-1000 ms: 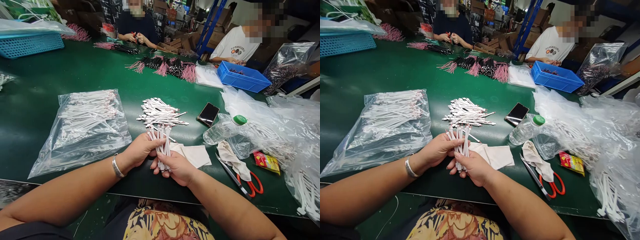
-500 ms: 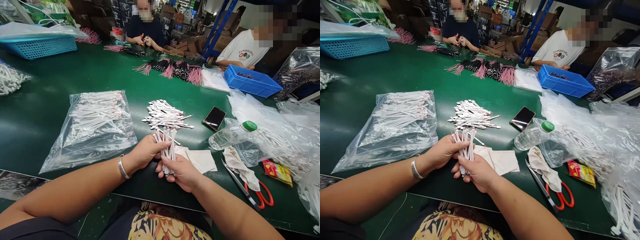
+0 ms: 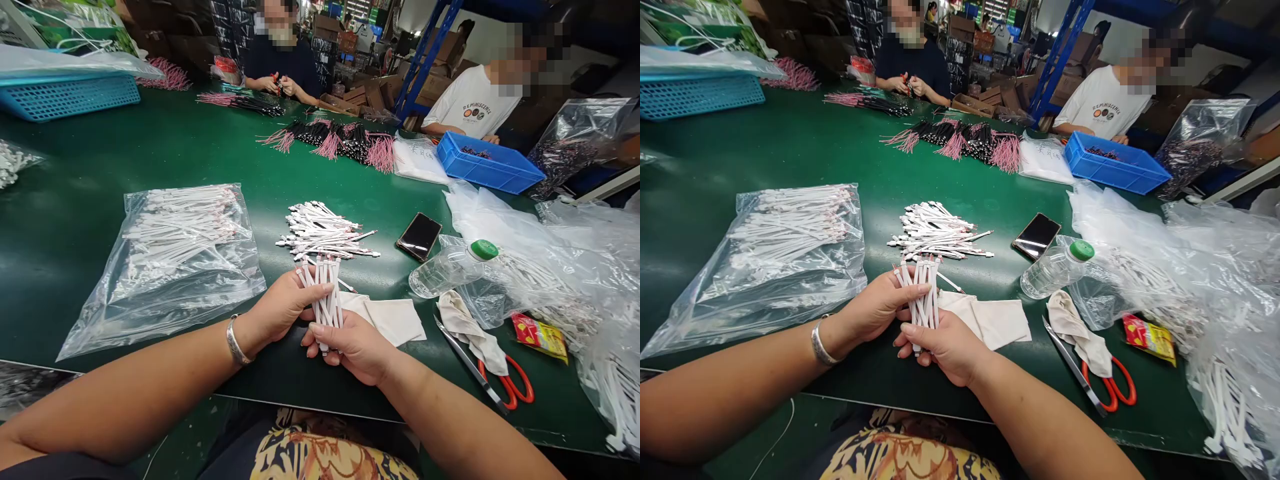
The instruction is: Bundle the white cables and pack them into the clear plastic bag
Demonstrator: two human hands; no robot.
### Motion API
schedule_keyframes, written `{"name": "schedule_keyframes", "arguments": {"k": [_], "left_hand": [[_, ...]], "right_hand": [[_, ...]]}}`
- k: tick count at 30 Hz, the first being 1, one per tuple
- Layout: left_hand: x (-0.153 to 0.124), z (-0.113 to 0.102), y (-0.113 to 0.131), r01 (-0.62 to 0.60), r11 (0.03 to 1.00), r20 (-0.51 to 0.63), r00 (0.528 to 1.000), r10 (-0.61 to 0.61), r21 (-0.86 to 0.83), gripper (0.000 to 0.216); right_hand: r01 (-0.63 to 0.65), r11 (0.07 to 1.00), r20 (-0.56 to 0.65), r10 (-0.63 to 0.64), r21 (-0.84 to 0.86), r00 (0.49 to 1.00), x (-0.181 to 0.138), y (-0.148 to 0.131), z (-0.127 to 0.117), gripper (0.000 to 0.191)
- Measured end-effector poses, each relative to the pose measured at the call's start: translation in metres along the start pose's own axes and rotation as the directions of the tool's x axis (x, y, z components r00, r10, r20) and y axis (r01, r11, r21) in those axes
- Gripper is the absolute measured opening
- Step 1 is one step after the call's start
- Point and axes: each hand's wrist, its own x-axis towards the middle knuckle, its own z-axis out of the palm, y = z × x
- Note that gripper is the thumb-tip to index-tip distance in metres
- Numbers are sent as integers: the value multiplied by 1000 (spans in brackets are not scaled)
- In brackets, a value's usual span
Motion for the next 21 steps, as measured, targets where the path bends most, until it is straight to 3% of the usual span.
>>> {"name": "schedule_keyframes", "arguments": {"k": [5,11,21], "left_hand": [[-2,0,1,34,999,36,999,-34,-7,28],[-3,1,2,39,998,-7,999,-39,49,25],[-3,1,1,71,997,-46,996,-72,-28,29]], "right_hand": [[7,1000,3,-7,1,1000,1,1,-1,36],[-58,998,55,56,32,997,1,4,-4,41],[-67,994,57,62,83,996,1,5,-2,39]]}}
